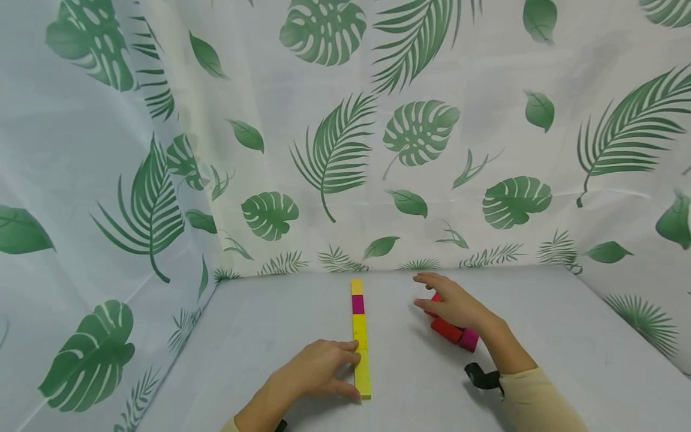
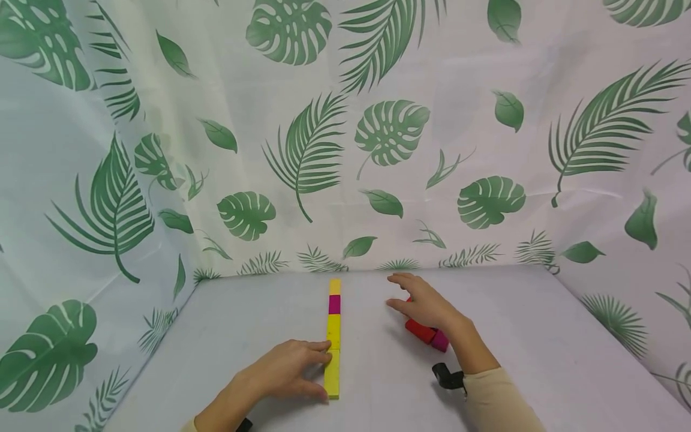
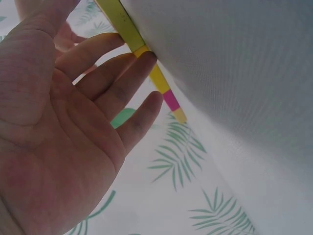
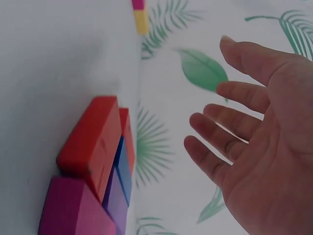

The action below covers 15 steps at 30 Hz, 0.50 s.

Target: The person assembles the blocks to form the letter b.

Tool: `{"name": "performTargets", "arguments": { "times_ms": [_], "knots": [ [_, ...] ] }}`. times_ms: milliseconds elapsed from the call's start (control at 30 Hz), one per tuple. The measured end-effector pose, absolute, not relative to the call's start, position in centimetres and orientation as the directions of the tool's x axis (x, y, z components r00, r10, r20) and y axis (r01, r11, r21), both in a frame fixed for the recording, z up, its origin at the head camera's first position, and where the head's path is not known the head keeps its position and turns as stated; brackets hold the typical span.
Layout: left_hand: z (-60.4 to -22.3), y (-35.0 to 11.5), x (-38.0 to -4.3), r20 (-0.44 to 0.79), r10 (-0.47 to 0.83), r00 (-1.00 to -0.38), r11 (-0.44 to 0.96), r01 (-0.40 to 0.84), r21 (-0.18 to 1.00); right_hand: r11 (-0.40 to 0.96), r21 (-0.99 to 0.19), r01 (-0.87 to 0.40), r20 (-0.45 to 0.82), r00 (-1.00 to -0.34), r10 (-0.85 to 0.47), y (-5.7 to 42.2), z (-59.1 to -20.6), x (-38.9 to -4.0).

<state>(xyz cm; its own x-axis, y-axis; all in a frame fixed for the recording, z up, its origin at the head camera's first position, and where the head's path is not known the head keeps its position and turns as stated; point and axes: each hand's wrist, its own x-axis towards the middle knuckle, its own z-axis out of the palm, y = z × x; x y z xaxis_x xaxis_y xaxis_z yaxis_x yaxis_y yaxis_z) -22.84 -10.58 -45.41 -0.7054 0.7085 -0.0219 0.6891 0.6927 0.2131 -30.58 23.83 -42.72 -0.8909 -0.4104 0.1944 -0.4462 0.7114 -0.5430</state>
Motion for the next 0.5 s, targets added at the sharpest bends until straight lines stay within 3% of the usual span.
{"name": "performTargets", "arguments": {
  "times_ms": [500],
  "knots": [
    [-45.3,-10.4,-22.7,-0.035,0.700,-0.713,0.703,0.681,0.207,0.720,-0.568,-0.398,0.148,-0.911,-0.386,26.4,-44.0,-31.5]
  ]
}}
